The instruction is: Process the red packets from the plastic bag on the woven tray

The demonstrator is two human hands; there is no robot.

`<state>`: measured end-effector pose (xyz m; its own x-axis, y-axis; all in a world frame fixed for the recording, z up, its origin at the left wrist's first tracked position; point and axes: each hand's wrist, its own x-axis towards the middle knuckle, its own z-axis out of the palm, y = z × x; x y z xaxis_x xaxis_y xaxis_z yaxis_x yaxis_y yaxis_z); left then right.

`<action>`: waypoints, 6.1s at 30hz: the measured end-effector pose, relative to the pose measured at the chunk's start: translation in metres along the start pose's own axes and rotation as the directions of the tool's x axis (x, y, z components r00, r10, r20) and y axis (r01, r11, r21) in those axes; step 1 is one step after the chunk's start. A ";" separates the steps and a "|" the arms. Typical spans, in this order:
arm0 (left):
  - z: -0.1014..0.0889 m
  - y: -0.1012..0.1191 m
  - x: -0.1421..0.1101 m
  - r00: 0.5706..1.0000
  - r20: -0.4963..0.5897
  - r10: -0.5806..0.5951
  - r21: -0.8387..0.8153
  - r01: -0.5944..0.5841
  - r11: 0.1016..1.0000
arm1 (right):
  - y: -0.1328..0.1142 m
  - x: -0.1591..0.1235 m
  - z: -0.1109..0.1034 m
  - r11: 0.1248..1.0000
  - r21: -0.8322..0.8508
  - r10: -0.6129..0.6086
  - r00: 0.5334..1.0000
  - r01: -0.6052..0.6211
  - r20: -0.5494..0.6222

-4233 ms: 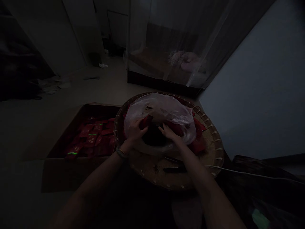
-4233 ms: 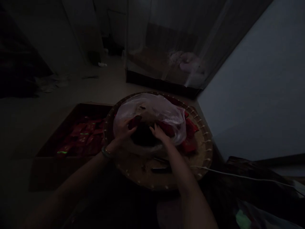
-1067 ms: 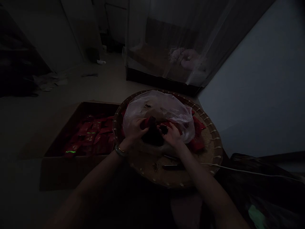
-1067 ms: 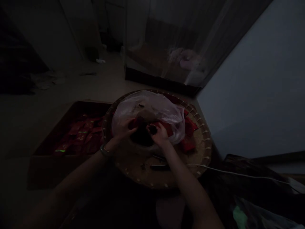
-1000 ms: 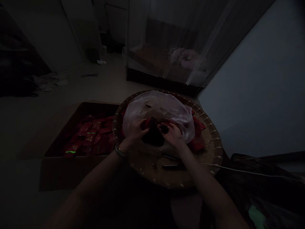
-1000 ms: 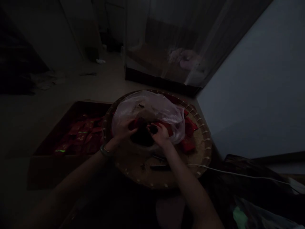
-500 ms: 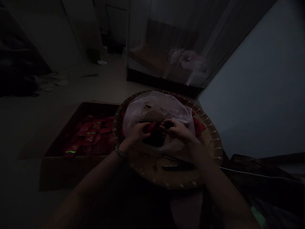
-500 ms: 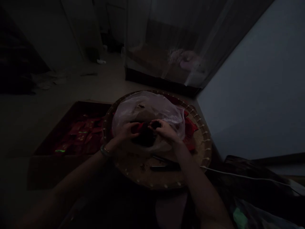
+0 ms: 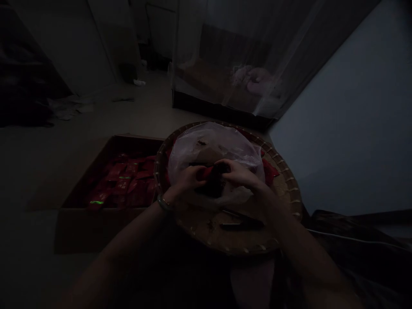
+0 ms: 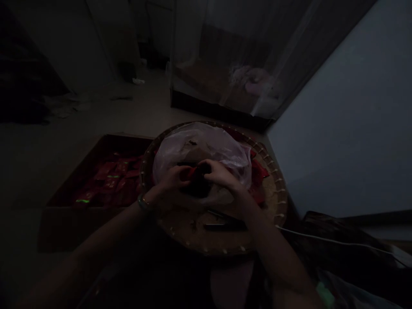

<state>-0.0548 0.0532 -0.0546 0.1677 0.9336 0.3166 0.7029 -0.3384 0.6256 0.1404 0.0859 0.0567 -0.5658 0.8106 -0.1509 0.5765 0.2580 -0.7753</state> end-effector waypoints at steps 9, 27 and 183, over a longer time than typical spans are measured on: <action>0.001 -0.001 0.000 1.000 -0.025 0.000 -0.010 -0.001 1.000 | 0.005 0.003 0.010 0.993 0.097 -0.061 0.998 0.061 -0.006; 0.003 -0.008 0.003 0.959 -0.261 -0.108 -0.119 0.080 0.990 | 0.087 -0.013 0.054 0.904 -0.426 0.046 0.999 -0.045 -0.010; -0.012 0.013 -0.003 0.850 0.520 -0.089 -0.584 0.429 0.689 | 0.045 -0.006 0.018 0.988 0.021 -0.139 0.947 0.152 -0.291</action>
<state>-0.0543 0.0448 -0.0391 0.4393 0.8846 -0.1568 0.1525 0.0986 0.9834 0.1586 0.0834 0.0120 -0.4443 0.8842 0.1438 0.4712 0.3672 -0.8020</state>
